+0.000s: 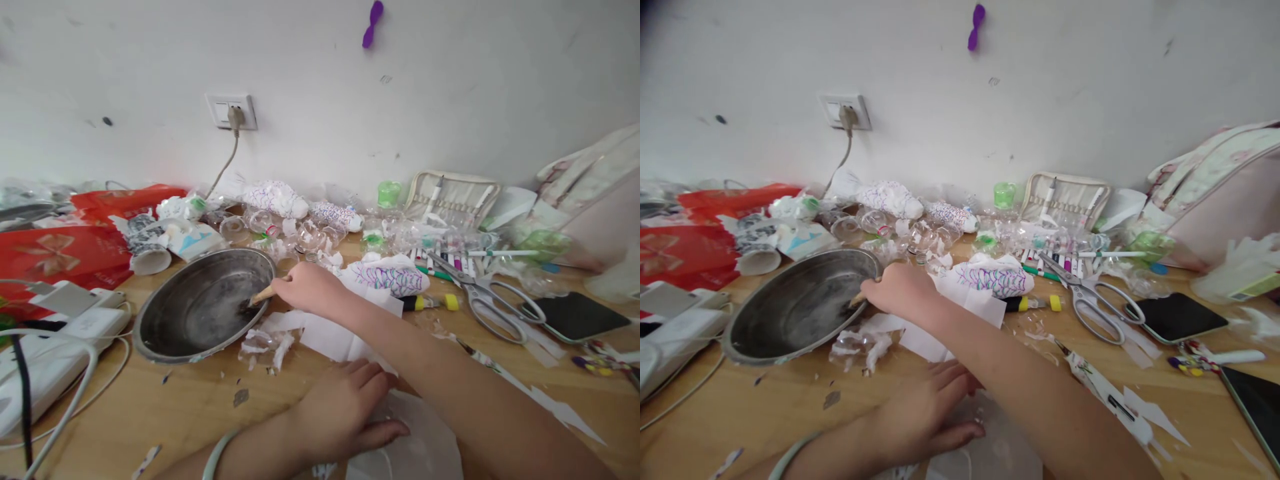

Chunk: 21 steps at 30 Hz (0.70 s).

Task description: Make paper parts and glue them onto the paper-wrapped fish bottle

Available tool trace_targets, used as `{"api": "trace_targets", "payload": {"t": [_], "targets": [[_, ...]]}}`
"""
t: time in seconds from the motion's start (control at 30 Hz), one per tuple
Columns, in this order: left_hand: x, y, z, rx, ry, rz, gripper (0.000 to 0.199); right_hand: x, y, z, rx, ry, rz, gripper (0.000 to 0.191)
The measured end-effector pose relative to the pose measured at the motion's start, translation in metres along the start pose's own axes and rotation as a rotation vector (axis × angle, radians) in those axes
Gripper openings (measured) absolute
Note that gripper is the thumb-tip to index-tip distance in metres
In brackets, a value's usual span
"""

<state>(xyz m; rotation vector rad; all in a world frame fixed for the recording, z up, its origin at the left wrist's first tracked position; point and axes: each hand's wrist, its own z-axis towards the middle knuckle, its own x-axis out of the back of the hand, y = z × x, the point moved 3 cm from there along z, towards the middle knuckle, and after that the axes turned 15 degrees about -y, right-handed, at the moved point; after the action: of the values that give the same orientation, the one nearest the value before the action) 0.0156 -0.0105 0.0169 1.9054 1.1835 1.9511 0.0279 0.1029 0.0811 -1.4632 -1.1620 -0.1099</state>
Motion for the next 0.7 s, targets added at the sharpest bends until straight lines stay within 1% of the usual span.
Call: {"api": "trace_targets", "payload": {"t": [0.07,0.17,0.23,0.3,0.4,0.53,0.7], "targets": [[0.002,0.002,-0.002,-0.017,0.099,0.074,0.031,0.008,0.003,-0.006,0.028,0.054,0.064,0.033],[0.003,0.004,-0.005,-0.087,0.267,0.154,0.022,0.023,0.009,-0.015,0.049,0.145,0.147,0.035],[0.002,0.004,-0.006,-0.121,0.34,0.18,0.018,0.031,0.013,-0.02,0.05,0.18,0.175,0.037],[0.001,0.004,-0.005,-0.139,0.367,0.193,0.015,0.036,0.017,-0.022,0.059,0.202,0.2,0.037],[0.001,0.005,-0.005,-0.157,0.386,0.206,0.013,0.039,0.022,-0.024,0.071,0.226,0.243,0.036],[0.003,0.006,-0.007,-0.181,0.443,0.233,0.014,0.034,0.027,-0.024,0.093,0.238,0.288,0.037],[0.001,0.007,-0.008,-0.221,0.47,0.259,0.015,0.027,0.031,-0.027,0.121,0.223,0.35,0.036]]}}
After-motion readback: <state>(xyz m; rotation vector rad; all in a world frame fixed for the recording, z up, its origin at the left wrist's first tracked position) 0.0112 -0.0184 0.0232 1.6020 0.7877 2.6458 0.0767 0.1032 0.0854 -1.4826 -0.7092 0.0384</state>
